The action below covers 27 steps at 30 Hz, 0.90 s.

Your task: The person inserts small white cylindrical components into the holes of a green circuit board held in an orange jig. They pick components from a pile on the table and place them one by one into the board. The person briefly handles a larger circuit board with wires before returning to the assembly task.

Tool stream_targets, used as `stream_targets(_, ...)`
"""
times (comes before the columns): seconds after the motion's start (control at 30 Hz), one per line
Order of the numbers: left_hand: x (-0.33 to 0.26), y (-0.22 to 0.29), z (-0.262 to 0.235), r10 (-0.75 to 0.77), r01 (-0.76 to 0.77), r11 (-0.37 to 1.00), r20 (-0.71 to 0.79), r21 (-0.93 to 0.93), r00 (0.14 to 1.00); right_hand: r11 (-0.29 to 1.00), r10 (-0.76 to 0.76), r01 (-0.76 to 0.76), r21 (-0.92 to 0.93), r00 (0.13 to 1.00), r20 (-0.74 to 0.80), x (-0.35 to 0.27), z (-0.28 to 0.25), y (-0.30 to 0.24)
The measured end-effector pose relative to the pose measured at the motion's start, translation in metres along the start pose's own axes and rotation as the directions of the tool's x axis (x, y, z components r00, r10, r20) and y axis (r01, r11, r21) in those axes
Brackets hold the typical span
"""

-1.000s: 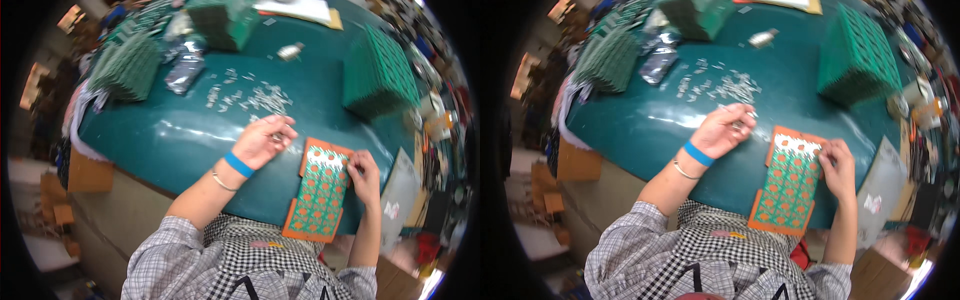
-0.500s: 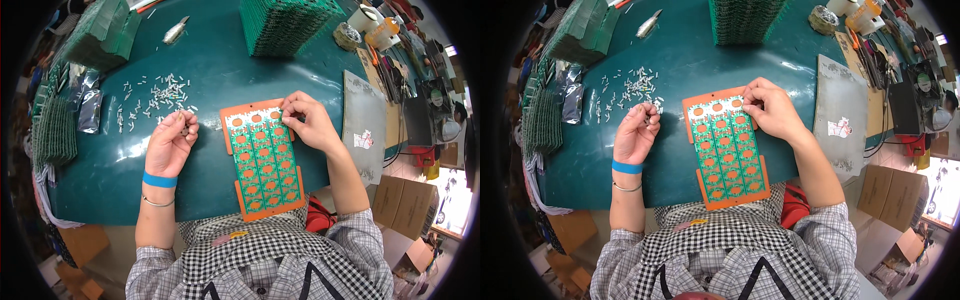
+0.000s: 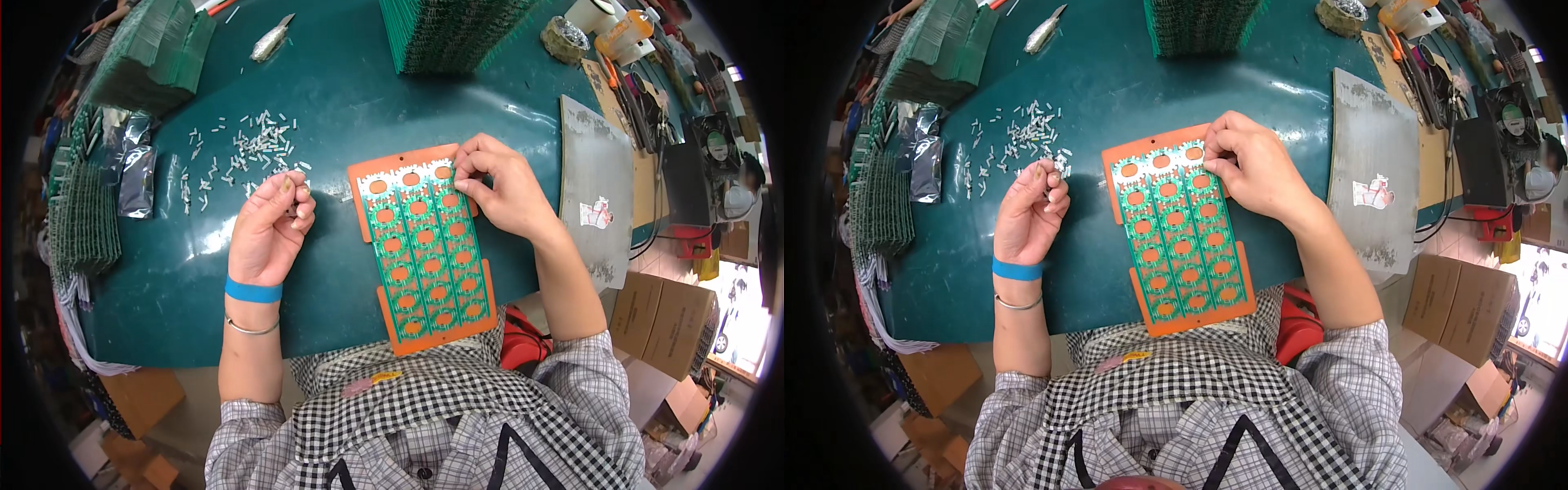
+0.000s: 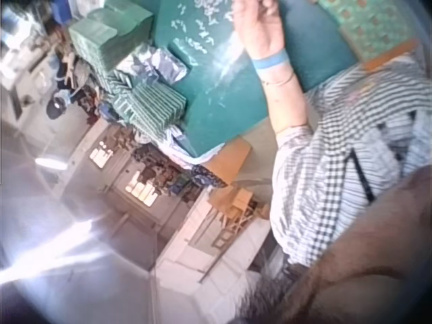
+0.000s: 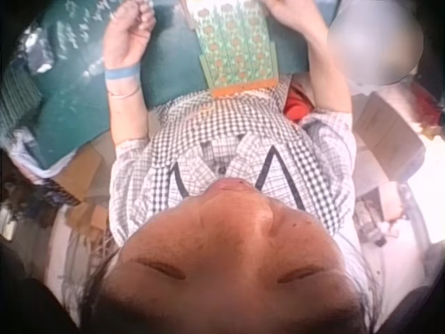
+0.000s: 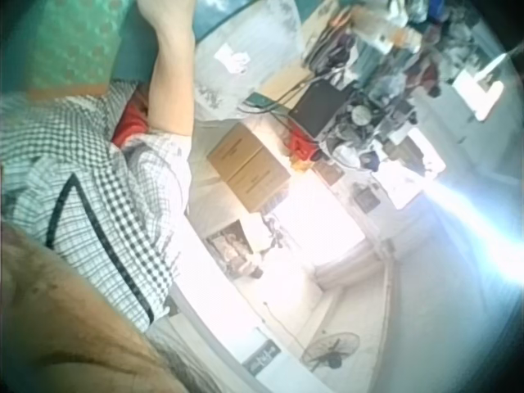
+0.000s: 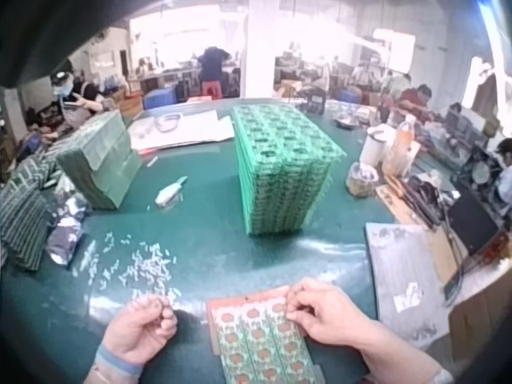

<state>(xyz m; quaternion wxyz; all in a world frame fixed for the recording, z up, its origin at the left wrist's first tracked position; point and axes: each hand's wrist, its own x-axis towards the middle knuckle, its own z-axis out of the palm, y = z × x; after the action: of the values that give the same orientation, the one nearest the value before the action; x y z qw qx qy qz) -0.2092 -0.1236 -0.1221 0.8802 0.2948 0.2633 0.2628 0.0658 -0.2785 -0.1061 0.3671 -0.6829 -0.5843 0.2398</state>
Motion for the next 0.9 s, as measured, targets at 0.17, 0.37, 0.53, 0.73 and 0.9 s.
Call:
stream_targets(0.17,-0.001,-0.001,-0.001,0.002,-0.002,1.000,-0.008,-0.002,1.000,0.998,-0.052,0.052,-0.039,0.999,-0.002,0.001,0.003,-0.002)
stream_targets(0.37,-0.002,-0.004,0.000,-0.018,0.018,1.000,0.006,0.015,1.000,0.992,-0.083,0.076,-0.099,0.995,-0.063,-0.003,0.010,-0.006)
stream_targets(0.53,-0.002,-0.004,0.001,-0.029,0.029,0.999,0.016,0.014,0.999,0.950,-0.175,0.179,-0.254,0.984,0.039,-0.002,0.006,-0.006)
stream_targets(0.73,-0.006,-0.007,0.008,-0.026,0.028,0.998,-0.037,0.051,0.999,0.995,-0.079,0.076,-0.058,0.996,-0.053,-0.005,-0.017,-0.009)
stream_targets(0.9,-0.015,-0.017,0.023,-0.032,0.031,0.991,0.008,0.130,0.999,0.996,-0.058,0.049,-0.076,0.991,-0.123,-0.016,-0.029,-0.016)
